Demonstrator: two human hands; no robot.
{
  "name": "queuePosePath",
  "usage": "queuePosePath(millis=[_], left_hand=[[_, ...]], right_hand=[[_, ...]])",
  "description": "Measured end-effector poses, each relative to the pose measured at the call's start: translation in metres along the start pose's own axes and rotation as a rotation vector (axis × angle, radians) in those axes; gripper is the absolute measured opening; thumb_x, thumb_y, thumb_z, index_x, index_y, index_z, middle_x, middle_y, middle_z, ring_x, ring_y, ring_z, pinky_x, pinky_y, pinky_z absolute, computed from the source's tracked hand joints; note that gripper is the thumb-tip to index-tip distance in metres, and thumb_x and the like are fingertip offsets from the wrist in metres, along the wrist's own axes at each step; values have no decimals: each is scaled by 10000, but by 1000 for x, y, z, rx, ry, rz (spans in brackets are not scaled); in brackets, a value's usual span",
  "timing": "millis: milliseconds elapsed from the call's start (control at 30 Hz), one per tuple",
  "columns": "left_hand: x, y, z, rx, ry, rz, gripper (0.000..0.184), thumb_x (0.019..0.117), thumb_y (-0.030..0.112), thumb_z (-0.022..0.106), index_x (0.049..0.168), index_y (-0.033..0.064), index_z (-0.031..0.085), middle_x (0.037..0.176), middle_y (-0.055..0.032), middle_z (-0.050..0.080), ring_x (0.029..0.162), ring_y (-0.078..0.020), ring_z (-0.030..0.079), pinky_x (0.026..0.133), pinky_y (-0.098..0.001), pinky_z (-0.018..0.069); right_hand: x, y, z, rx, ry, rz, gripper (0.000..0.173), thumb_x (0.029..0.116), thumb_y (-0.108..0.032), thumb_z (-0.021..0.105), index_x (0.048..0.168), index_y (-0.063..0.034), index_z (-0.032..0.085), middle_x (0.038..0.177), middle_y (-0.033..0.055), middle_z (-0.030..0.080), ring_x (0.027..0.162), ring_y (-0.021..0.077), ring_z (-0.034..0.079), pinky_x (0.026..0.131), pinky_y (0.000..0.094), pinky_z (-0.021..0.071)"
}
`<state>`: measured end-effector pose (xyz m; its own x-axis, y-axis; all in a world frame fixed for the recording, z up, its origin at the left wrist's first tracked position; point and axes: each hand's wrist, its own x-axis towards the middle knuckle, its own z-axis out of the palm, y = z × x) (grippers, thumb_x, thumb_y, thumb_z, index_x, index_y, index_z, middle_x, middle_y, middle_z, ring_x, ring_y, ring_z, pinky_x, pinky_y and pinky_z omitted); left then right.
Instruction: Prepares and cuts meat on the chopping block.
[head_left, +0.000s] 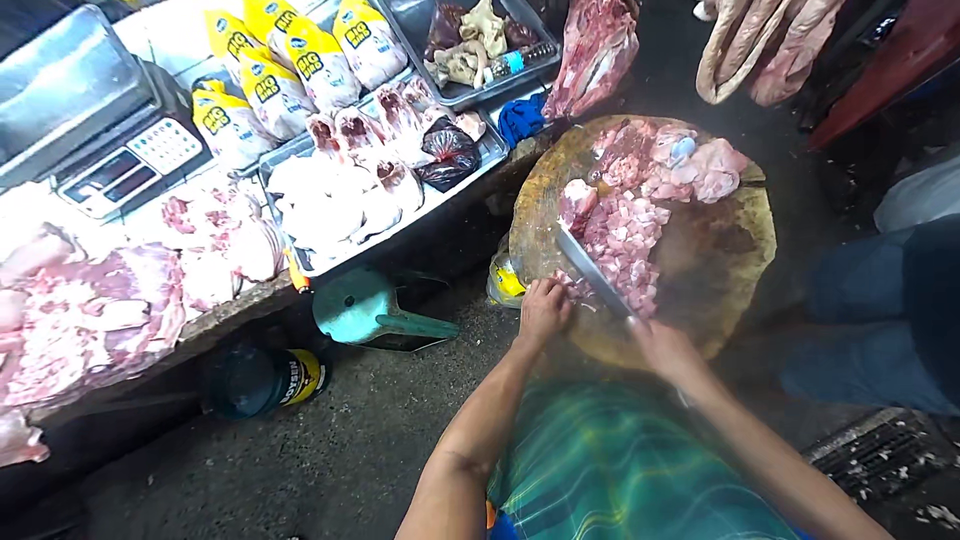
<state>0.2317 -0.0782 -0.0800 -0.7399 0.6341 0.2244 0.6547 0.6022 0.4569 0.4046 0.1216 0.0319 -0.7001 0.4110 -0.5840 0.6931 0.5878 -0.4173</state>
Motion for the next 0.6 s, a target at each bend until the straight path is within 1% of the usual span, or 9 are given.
queuePosePath(millis=[100,167,300,400,433,467,500,533,600], left_hand=[[-3,-1,-8,-102,43,1,182,933,194,665,1070,127,765,1187,-58,709,1148,-238,641,996,-435,534],[-11,0,-12,-181,113,-5,189,952,164,668,1109,91,742,1255,-81,683,1190,-216,646,1021,-414,554],[-19,4,-21,-205,266,-66,204,884,209,722,1042,81,723,1157,-110,663,1100,-236,646,948,-410,567],[-18,3,-20,-167,249,12,261,814,250,745,1024,96,728,1118,-120,663,1081,-272,635,942,-437,551],[-17,3,-18,-144,215,42,288,804,273,749,1037,105,738,1119,-119,668,1080,-280,635,942,-451,545],[-15,2,-15,-113,170,66,301,804,286,751,1048,110,745,1131,-123,679,1090,-289,640,948,-466,543],[-13,2,-10,-74,126,83,286,820,296,740,1037,110,745,1135,-121,688,1098,-292,647,954,-472,544],[-10,0,-4,-32,88,91,272,844,306,715,1027,107,744,1135,-118,693,1103,-292,650,957,-474,543],[-3,-4,2,16,49,81,251,893,299,674,1034,106,751,1133,-106,702,1093,-288,653,950,-469,539]], right_hand=[[-5,5,-12,68,54,37,698,1077,-616,268,1053,-43,668,883,174,671,826,336,688,751,560,550],[-17,1,-14,95,112,-37,675,1078,-610,270,1029,-58,655,805,140,641,758,305,667,708,535,538],[-37,-18,-11,261,380,-402,588,1092,-536,334,1036,-63,680,674,39,612,611,177,635,592,427,557],[-26,-27,8,340,491,-581,578,1089,-523,375,1048,-35,682,635,18,589,549,129,598,524,363,543],[-20,-24,19,276,454,-545,580,1085,-525,377,1035,-30,675,632,37,592,552,157,605,529,381,543],[-16,-19,28,158,340,-429,608,1077,-550,365,1057,-26,672,674,89,631,612,232,651,586,446,563],[-13,-16,30,27,157,-256,667,1068,-605,324,1127,-35,665,801,150,692,773,318,714,716,529,585],[-9,-14,31,-53,43,-131,715,1054,-652,291,1166,-47,655,894,171,713,887,355,725,790,567,578],[-8,-12,21,-98,0,-18,745,1039,-690,263,1142,-64,653,915,165,712,925,359,721,802,581,569]])
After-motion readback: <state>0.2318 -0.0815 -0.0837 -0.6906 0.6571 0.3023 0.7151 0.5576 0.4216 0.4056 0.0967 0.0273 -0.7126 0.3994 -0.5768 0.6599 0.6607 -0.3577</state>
